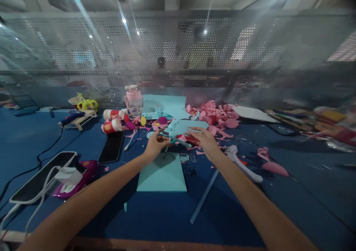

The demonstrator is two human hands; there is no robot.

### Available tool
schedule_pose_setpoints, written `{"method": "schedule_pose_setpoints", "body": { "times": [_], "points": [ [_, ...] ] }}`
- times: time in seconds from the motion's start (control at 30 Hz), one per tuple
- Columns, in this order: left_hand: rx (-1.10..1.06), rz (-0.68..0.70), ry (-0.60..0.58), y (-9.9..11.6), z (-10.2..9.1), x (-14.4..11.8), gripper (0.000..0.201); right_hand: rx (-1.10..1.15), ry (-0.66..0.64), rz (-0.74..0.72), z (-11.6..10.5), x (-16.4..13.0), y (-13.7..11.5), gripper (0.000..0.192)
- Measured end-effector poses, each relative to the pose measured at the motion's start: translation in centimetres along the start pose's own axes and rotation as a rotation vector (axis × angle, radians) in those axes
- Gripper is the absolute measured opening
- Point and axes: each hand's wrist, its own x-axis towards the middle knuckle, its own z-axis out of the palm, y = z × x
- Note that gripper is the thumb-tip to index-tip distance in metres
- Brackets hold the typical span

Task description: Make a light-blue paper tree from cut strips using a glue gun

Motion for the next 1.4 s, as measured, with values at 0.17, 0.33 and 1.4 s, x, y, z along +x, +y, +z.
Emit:
{"method": "schedule_pose_setpoints", "body": {
  "times": [0.17, 0.33, 1.4],
  "points": [
    [0.009, 0.039, 0.057, -0.2, -0.2, 0.3, 0.073, 0.060, -0.078, 0.074, 2.2, -1.0, -0.1, 0.033],
    [-0.011, 0.056, 0.029, 0.4, 0.2, -0.2, 0.072, 0.069, -0.060, 0.150, 3.7, -1.6, -0.2, 0.023],
    [-0.125, 0.057, -0.095, 1.3, -1.5, 0.9, 0.063, -0.141, 0.005, 0.094, -2.1, 1.2, -2.4, 0.024]
  ]
}}
